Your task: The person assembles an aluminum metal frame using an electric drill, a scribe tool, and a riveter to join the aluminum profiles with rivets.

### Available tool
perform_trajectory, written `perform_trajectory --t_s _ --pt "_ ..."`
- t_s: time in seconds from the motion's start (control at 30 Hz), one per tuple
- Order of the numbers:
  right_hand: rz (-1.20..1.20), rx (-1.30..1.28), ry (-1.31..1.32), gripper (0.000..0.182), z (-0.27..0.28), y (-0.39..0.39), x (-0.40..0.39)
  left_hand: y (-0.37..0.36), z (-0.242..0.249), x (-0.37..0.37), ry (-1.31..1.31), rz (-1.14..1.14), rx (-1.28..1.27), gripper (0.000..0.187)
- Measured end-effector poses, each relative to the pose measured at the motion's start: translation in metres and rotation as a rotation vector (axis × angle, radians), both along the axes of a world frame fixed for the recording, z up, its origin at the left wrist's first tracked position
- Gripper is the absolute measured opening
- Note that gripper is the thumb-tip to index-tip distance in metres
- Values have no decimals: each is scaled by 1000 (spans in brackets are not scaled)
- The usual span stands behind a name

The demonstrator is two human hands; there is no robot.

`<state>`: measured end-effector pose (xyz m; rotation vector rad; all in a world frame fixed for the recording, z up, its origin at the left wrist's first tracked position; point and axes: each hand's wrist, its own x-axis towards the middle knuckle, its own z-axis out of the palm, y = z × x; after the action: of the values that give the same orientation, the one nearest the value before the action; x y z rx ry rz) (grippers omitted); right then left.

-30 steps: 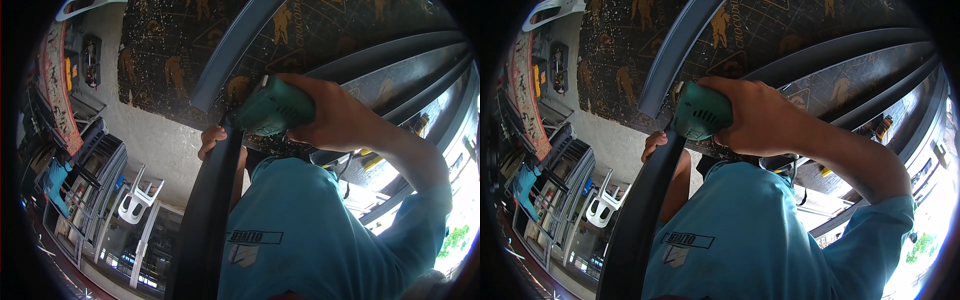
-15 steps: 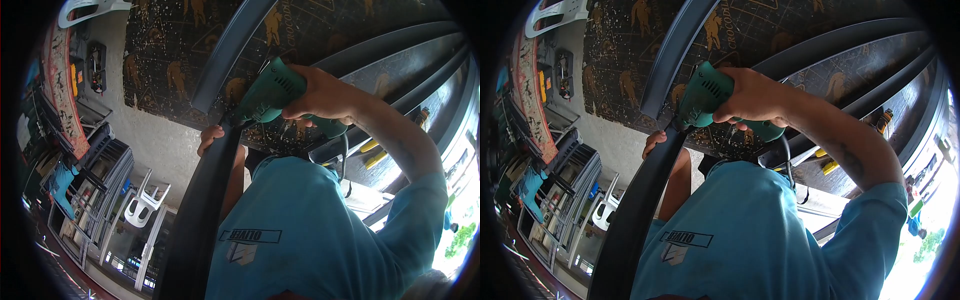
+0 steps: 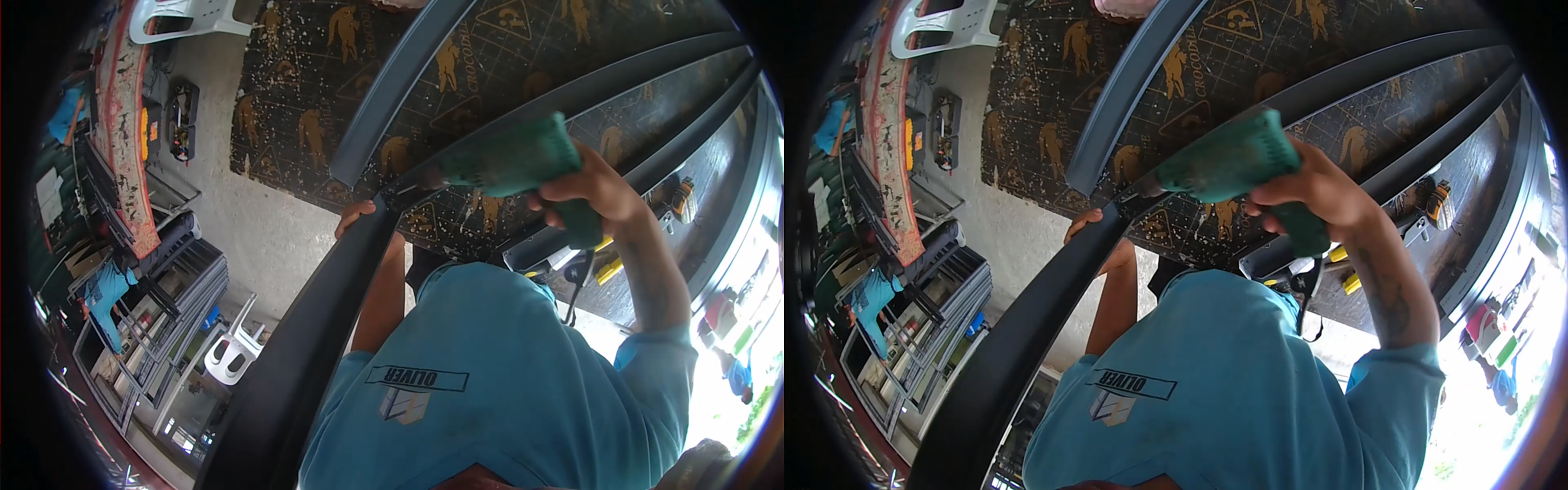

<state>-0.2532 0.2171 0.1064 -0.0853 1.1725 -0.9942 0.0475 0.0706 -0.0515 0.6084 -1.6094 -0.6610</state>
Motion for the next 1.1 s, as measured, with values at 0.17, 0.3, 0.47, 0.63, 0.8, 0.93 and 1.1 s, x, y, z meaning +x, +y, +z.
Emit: perform_trajectory --t_s 0.17,0.3,0.47,0.63,0.8,0.93,1.1 --pt "-367 -79 88 51 18 95 14 3 -3 15 -90 -34 24 79" --pt "-647 -1 131 49 11 193 37 19 6 36 -308 98 -97 52" --pt "-1012 11 95 46 -17 288 77 47 23 57 -621 -31 198 44" --pt "-1341 -260 -88 41 -60 343 107 49 23 50 -601 -66 403 38" --pt "-1502 -440 -256 43 -115 395 136 47 17 53 -569 -63 369 21" --pt "-1610 -619 -200 42 -140 399 155 43 2 57 -550 -42 318 25" --pt "-1751 -819 -390 44 -160 399 165 35 -32 68 -451 0 533 44"
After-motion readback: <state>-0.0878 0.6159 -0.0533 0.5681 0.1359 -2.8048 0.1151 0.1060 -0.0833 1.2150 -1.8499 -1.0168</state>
